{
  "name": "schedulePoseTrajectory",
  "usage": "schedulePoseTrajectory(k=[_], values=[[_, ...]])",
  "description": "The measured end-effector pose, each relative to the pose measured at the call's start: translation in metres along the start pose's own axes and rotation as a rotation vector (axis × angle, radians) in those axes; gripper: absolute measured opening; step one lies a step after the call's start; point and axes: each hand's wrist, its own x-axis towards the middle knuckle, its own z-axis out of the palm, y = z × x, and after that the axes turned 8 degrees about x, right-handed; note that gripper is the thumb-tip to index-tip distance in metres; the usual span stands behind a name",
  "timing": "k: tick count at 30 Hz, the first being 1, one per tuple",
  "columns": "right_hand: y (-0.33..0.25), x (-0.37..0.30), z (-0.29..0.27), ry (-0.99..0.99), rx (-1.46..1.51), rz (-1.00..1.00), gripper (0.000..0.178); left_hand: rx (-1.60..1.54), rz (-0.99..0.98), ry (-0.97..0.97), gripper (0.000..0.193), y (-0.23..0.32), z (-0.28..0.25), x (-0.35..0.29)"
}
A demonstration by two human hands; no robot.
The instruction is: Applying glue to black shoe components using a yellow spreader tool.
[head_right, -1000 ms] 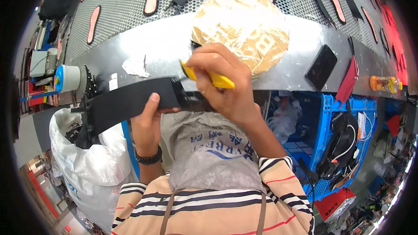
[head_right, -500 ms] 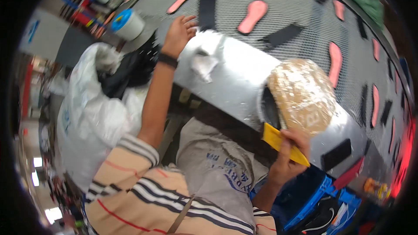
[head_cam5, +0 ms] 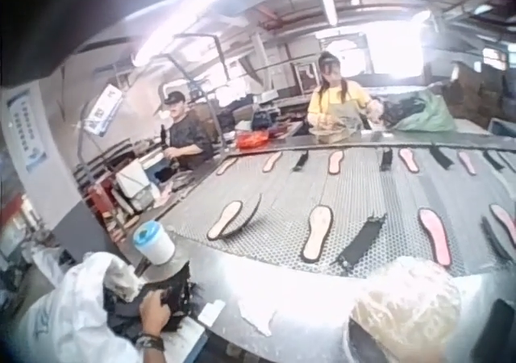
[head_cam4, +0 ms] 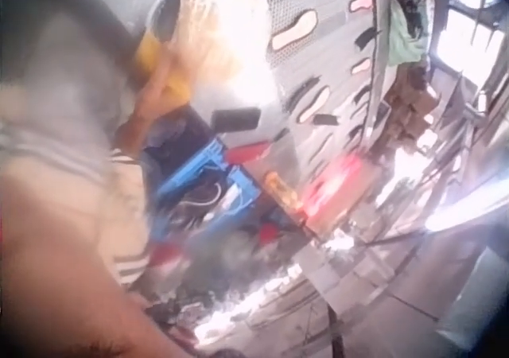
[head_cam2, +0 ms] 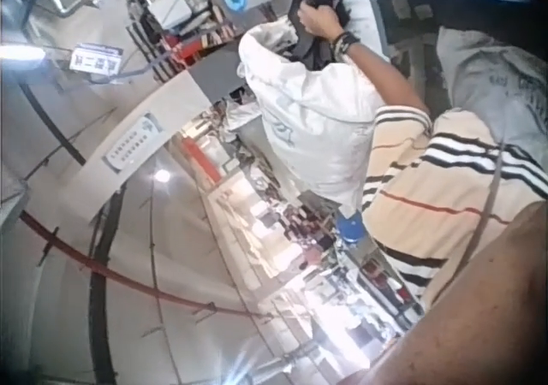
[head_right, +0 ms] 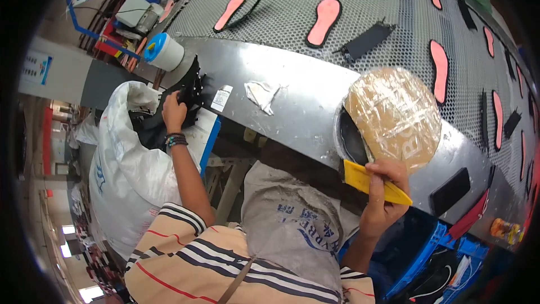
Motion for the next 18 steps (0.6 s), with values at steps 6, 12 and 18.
schedulePoseTrajectory(k=[6, 12, 18], values=[[-0.002, -0.012, -0.021, 0.005, -0.109, 0.098, 0.011, -0.026, -0.022, 0.345, 0.03, 0.008, -0.055, 0.0], [0.002, 0.005, -0.014, -0.039, -0.249, 0.187, 0.012, -1.246, 0.453, 0.421, 0.047, 0.125, -0.196, -0.094], [0.042, 0.012, -0.014, -0.055, -0.416, -0.035, 0.015, -2.258, 0.229, -1.078, 0.092, 0.198, -0.085, -0.214]])
